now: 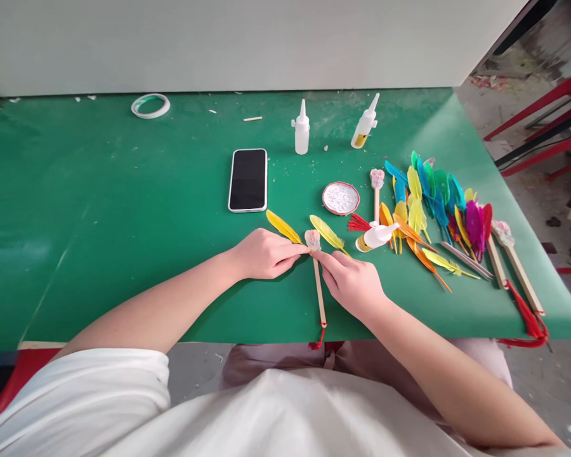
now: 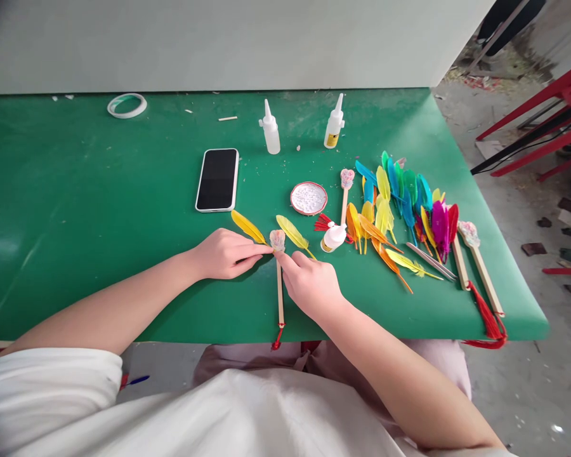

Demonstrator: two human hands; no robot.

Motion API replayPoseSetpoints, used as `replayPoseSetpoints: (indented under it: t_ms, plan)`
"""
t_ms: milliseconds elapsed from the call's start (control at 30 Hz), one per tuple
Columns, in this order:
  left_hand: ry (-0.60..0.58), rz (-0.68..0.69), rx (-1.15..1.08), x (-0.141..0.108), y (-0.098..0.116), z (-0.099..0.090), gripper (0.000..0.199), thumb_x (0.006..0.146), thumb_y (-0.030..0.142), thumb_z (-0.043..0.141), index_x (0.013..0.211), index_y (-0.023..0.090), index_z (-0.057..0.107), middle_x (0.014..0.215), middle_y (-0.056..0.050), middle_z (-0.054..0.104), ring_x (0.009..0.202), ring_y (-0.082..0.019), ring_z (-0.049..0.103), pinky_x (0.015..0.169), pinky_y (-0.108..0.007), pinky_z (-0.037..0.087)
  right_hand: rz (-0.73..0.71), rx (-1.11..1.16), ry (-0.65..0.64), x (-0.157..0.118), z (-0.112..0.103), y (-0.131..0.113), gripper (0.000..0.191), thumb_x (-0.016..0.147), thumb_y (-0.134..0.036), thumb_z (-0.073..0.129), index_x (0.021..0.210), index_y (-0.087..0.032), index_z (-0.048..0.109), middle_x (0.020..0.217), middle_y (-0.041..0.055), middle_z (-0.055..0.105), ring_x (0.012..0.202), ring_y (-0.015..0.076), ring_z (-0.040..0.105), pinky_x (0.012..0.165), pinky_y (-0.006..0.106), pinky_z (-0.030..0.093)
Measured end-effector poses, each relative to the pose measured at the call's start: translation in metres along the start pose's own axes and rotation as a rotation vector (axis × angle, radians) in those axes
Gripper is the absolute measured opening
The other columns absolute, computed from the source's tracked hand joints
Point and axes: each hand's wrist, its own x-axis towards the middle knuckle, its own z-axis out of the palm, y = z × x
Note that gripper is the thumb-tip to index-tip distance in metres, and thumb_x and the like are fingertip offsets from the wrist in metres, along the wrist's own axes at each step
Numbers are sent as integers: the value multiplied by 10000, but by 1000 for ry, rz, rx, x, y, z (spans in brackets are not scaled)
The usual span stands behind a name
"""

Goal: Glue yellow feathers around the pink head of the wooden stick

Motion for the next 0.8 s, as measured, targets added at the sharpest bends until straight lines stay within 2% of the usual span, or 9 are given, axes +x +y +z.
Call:
replayPoseSetpoints:
  t_ms: [133, 233, 367, 600, 800]
  plan:
    - [-14, -3, 3, 0, 0, 0, 297, 835, 200, 447, 1103, 216, 573, 650, 32, 637, 552, -93, 580, 466, -208, 375, 10, 20, -2, 1, -1, 0, 332, 862, -215, 382, 1129, -262, 574, 662, -15, 580, 535, 66, 489, 462, 234, 241]
    - [-17, 0, 2, 0, 0, 0, 296, 836, 199, 444, 1101, 216, 573, 670, 27, 649, 561, -96, 588, 468, -209, 375, 81, 99, 52, 2, -2, 2, 300, 877, -244, 369, 1088, -218, 581, 692, -11, 611, 542, 60, 501, 470, 215, 263]
    - [-29, 0, 4, 1, 0, -1, 302, 840, 199, 439, 1115, 219, 564, 668, 25, 651, 562, -100, 590, 464, -212, 355, 154, 127, 98, 4, -2, 4, 276, 885, -266, 362, 1009, -186, 595, 632, -18, 608, 480, 59, 470, 460, 212, 250]
    - [-51, 9, 39, 2, 1, -1, 325, 837, 196, 442, 1144, 224, 546, 624, 37, 624, 540, -104, 568, 453, -229, 322, 117, 78, 86, 6, -1, 3, 226, 868, -305, 420, 925, -201, 612, 667, -24, 634, 503, 61, 500, 460, 217, 237]
    - [-67, 7, 61, 3, 2, 1, 333, 840, 211, 448, 1159, 224, 542, 632, 31, 626, 546, -109, 565, 451, -230, 310, 58, 4, 12, 7, 0, 2, 262, 891, -282, 371, 1010, -237, 599, 720, -20, 623, 569, 67, 526, 458, 239, 217]
